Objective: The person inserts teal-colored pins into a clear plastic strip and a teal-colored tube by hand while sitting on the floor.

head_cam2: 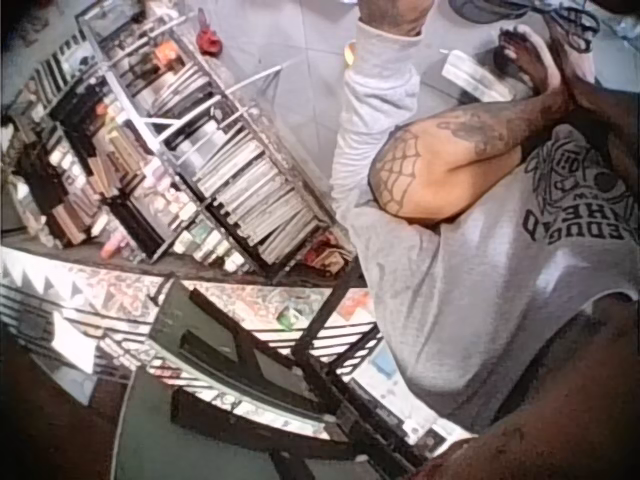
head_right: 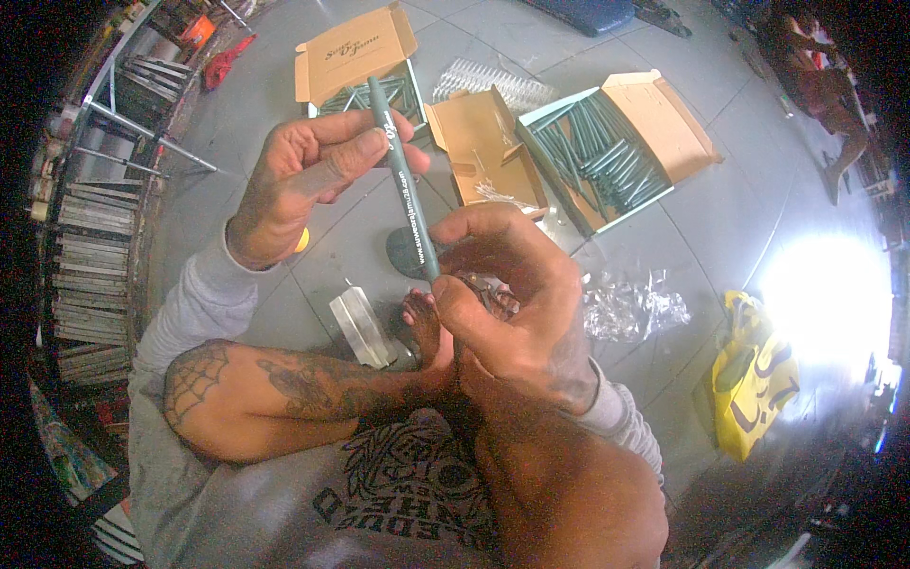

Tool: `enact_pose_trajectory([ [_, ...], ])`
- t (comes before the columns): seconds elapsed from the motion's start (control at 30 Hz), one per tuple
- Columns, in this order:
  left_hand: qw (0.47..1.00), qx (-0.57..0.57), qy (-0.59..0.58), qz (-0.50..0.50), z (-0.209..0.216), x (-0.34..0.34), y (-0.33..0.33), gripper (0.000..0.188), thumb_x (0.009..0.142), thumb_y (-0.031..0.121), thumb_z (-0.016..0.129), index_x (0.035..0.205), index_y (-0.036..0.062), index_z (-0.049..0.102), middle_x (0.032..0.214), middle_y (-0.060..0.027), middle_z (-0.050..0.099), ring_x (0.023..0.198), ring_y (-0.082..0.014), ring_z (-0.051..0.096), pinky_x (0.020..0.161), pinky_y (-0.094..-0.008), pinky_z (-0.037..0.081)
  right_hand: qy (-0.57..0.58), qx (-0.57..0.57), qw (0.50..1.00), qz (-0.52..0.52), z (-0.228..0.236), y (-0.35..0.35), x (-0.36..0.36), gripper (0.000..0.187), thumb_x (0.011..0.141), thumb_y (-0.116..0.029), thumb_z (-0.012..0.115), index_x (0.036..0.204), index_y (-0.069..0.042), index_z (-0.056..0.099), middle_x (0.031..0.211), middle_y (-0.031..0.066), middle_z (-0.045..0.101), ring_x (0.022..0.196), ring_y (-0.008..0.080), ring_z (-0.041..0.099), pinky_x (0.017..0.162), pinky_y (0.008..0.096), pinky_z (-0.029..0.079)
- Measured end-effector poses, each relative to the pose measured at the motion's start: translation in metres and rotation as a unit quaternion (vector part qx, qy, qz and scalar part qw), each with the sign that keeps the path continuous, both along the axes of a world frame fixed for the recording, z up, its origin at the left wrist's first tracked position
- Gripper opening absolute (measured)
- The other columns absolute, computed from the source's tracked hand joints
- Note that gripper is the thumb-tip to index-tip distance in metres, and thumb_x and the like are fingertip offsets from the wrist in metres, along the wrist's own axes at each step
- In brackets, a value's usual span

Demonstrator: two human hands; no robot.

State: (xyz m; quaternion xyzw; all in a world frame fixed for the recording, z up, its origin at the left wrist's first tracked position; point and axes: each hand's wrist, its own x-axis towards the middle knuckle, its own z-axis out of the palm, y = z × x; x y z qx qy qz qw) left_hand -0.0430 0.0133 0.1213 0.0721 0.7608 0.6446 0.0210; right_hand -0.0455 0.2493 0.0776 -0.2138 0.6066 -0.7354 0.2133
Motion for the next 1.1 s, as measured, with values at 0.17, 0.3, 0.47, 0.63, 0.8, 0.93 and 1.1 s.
enact_pose_trajectory([
  [0.17,1.0,0.01,0.0,-0.004,-0.0033,-0.0014,0.0008,0.034,0.099,0.03,0.061,0.121,0.0051,0.068,0.099,-0.003,0.076,0.058,0.0024,0.037,0.055,-0.0164,0.03,0.007,-0.032,0.999,0.003,-0.0023,-0.0006,-0.0021,0.03,0.084,-0.003,0.071,0.111,0.003,0.06,0.114,0.0117,0.062,0.104,0.0186,0.064,0.095,0.0355,0.051],
  [0.3,1.0,0.006,-0.006,0.0,-0.0019,0.0003,0.0014,0.034,0.099,0.03,0.061,0.121,0.0046,0.068,0.099,-0.0036,0.076,0.061,0.002,0.041,0.058,-0.0171,0.032,0.015,-0.056,0.998,0.007,-0.0045,-0.002,-0.0029,0.023,0.085,-0.002,0.071,0.105,0.003,0.061,0.116,0.0125,0.06,0.105,0.019,0.063,0.095,0.0361,0.052],
  [0.47,0.999,0.031,0.009,-0.009,-0.0036,0.0005,0.0028,0.035,0.1,0.027,0.061,0.122,0.0006,0.066,0.104,-0.0093,0.074,0.093,-0.0091,0.064,0.09,-0.0273,0.049,-0.036,-0.06,0.997,0.02,-0.0043,-0.0025,-0.0032,0.017,0.087,0.002,0.07,0.102,0.004,0.062,0.115,0.0115,0.062,0.101,0.0162,0.062,0.089,0.032,0.051],
  [0.63,0.999,0.042,-0.027,-0.021,0.0034,0.0021,0.003,0.035,0.1,0.025,0.061,0.123,-0.0015,0.064,0.106,-0.0119,0.073,0.112,-0.0166,0.063,0.105,-0.0344,0.044,-0.073,-0.039,0.996,0.018,0.0025,-0.0014,-0.0033,0.011,0.089,0.002,0.068,0.098,0.003,0.062,0.113,0.0105,0.062,0.101,0.0149,0.061,0.089,0.0316,0.05],
  [0.8,0.998,0.047,-0.021,-0.021,0.0033,0.0023,0.0045,0.035,0.1,0.026,0.061,0.122,-0.0018,0.064,0.105,-0.0122,0.073,0.11,-0.0162,0.064,0.104,-0.034,0.045,-0.069,-0.02,0.997,0.012,0.0023,-0.0023,-0.0034,0.008,0.091,-0.001,0.067,0.096,0.002,0.062,0.11,0.0096,0.064,0.099,0.0137,0.06,0.087,0.0306,0.049],
  [0.93,0.999,0.043,-0.013,-0.025,0.0028,0.0025,0.004,0.035,0.1,0.026,0.061,0.122,-0.0017,0.064,0.106,-0.0123,0.073,0.11,-0.0164,0.064,0.104,-0.0344,0.044,-0.06,-0.018,0.998,0.019,0.0016,-0.0014,-0.0042,0.008,0.092,-0.004,0.067,0.094,0.001,0.061,0.104,0.0083,0.064,0.096,0.0128,0.06,0.084,0.0295,0.049],
  [1.1,0.999,0.04,-0.012,-0.03,0.004,0.003,0.006,0.034,0.1,0.024,0.061,0.122,-0.0025,0.064,0.107,-0.0123,0.073,0.107,-0.0158,0.065,0.101,-0.0336,0.047,-0.12,-0.028,0.992,-0.032,0.003,-0.0047,-0.0075,0.024,0.096,-0.021,0.068,0.094,0.002,0.061,0.091,0.0061,0.065,0.086,0.0115,0.06,0.075,0.0274,0.049],
])
